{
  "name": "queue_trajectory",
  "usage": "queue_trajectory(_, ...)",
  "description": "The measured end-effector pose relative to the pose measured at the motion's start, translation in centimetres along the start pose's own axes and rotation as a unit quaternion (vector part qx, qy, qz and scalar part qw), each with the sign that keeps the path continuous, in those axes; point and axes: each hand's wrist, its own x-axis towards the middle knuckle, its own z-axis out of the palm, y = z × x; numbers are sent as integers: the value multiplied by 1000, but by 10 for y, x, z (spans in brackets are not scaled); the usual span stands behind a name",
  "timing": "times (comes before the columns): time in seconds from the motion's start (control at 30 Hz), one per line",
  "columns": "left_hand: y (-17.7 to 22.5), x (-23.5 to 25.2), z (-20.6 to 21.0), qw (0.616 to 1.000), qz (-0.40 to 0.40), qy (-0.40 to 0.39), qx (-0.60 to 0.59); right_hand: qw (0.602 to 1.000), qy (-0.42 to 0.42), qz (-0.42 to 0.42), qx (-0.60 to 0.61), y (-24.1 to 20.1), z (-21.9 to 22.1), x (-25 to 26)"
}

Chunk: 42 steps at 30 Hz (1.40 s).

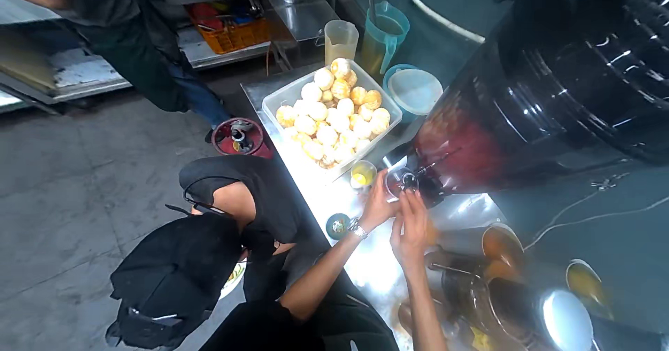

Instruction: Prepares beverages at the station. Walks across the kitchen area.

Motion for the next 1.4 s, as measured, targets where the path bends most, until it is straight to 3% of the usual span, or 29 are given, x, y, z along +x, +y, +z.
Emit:
queue_trajectory(0.13,-1,-5,5,1000,-21,9,-5,1000,9,-13,14,3,-5,-2)
queue_trajectory(0.53,13,-7,-15,999,22,36,6,997,29,-53,41,4,-1,1)
queue_trajectory(0.6,15,-7,-22,999,14,39,4,996,50,-9,79,-1,5,-4)
queue_trajectory(0.73,19,-8,-26,1000,0,29,1,960,99,207,161,1,9,-30)
queue_trajectory(0.77,18,-5,-26,1000,0,24,9,952,53,263,147,6,10,-32)
queue_trajectory(0.83,16,-1,-25,1000,-9,9,26,929,-128,337,84,24,14,-30)
queue_trajectory(0.93,14,0,-27,999,-21,5,38,887,-320,331,-40,43,27,-20)
queue_trajectory(1.07,9,-1,-26,998,-35,11,42,861,-392,298,-130,54,43,-11)
queue_trajectory(1.4,1,-9,-20,1000,-20,16,-1,817,-448,307,-192,50,54,-23)
